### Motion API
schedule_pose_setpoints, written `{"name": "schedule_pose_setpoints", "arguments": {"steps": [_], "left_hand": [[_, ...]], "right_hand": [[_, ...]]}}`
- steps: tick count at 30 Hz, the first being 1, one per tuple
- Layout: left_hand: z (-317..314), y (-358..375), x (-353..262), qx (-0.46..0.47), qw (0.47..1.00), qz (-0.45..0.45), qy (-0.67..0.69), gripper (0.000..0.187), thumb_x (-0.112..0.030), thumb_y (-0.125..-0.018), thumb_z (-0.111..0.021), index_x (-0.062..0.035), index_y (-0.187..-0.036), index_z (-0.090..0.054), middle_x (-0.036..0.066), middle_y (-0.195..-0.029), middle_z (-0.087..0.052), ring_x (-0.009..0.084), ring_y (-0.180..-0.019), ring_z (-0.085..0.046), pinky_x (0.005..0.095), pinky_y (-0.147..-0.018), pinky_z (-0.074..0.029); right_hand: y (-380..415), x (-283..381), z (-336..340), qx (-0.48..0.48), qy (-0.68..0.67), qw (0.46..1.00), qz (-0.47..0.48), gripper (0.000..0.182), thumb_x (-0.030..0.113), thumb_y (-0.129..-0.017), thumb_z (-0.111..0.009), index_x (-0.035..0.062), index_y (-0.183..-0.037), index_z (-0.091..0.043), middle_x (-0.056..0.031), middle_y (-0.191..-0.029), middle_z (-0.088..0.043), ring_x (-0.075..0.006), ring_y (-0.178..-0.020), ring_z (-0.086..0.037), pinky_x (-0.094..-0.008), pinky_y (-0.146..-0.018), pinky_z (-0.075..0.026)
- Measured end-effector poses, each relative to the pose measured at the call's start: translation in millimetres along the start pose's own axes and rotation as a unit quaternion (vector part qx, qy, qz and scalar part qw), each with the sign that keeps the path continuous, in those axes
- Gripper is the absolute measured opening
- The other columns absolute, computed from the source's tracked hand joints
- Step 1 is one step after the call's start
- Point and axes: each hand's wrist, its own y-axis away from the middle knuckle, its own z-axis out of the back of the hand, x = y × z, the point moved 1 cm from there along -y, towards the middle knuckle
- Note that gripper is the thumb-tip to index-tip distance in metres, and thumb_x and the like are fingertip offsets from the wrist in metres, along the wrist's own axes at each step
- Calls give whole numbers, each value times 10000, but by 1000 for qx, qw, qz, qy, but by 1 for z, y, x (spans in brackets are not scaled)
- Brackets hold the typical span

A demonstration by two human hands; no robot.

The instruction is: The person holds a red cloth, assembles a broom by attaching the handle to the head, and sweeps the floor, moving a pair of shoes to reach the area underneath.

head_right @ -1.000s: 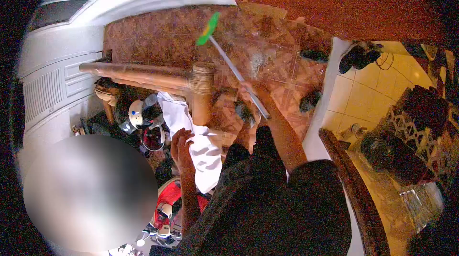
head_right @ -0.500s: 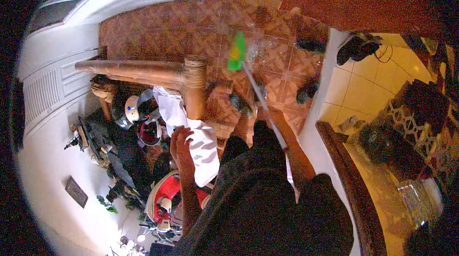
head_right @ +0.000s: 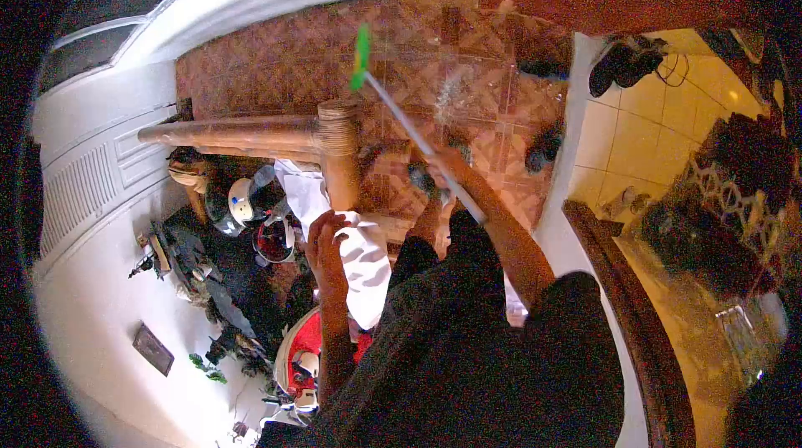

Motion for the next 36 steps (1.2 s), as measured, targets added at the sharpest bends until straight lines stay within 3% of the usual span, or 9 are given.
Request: {"name": "schedule_pose_setpoints", "arguments": {"steps": [6, 12, 14, 19, 22, 26, 27, 31, 36], "left_hand": [[15, 10, 6, -23, 1000, -11, -8, 317, -238, -966, -459, -14, -1162, -571, 80, -1026, -648, 172, -945, -612, 304, -781, -455], [27, 12, 18, -36, 999, -6, 23, 346, -281, -960, -477, -11, -1152, -580, 83, -1022, -646, 178, -933, -614, 299, -773, -451], [22, 11, 16, -28, 999, 15, 12, 345, -284, -959, -479, -12, -1147, -581, 83, -1018, -645, 176, -930, -614, 299, -778, -452], [17, 11, 21, 36, 998, 4, 44, 325, -250, -971, -466, -2, -1150, -577, 95, -1038, -633, 170, -953, -599, 297, -823, -459], [19, 13, 22, 50, 998, -19, 38, 311, -227, -975, -458, 3, -1147, -579, 96, -1032, -642, 171, -954, -602, 299, -810, -465], [43, 17, 31, 44, 999, -24, 14, 308, -219, -976, -457, 5, -1144, -584, 97, -1031, -647, 180, -951, -609, 300, -788, -473], [48, 19, 31, 42, 999, -25, 8, 307, -218, -976, -457, 6, -1143, -585, 98, -1031, -647, 181, -949, -610, 298, -785, -473], [83, 23, 46, -6, 998, -47, -29, 333, -267, -947, -482, -21, -1155, -570, 92, -1019, -643, 195, -909, -631, 315, -753, -466], [113, 28, 55, -56, 998, -12, 27, 315, -233, -958, -466, -16, -1160, -572, 95, -1051, -632, 181, -941, -600, 311, -784, -450]], "right_hand": [[-118, -11, -39, -92, 32, 993, -73, 209, 212, -911, -560, 95, -1083, -575, 50, -545, -375, -95, -362, -355, -243, -331, -298], [-62, -146, 116, -173, 265, 948, 33, 212, 212, -901, -570, 90, -1075, -556, 47, -536, -369, -94, -348, -344, -238, -320, -293], [35, -134, 85, -133, -23, 990, 32, 376, 217, -893, -604, 117, -1241, -501, -17, -583, -501, -134, -395, -453, -288, -338, -375], [146, -87, 2, -223, -44, 974, -8, 492, 145, -899, -531, 102, -1379, -430, 21, -571, -389, -104, -364, -358, -228, -314, -319], [122, -73, -13, -137, -65, 988, 32, 499, 154, -906, -541, 89, -1385, -418, 12, -582, -413, -108, -365, -362, -237, -317, -327], [-62, -81, 48, -156, 54, 983, 85, 286, 266, -885, -620, 49, -1064, -574, 17, -612, -529, -99, -377, -417, -228, -338, -329], [-74, -51, 25, -14, -44, 997, 68, 193, 208, -885, -632, 55, -981, -562, 15, -617, -476, -91, -436, -448, -267, -352, -326], [-149, 7, -2, 68, -52, 975, 207, 232, 251, -897, -618, 49, -899, -504, -1, -682, -513, -81, -499, -499, -231, -373, -375], [-145, 9, 78, 119, -296, 941, 113, 295, 293, -948, -521, 18, -842, -522, -58, -671, -548, -138, -485, -528, -235, -394, -422]]}}
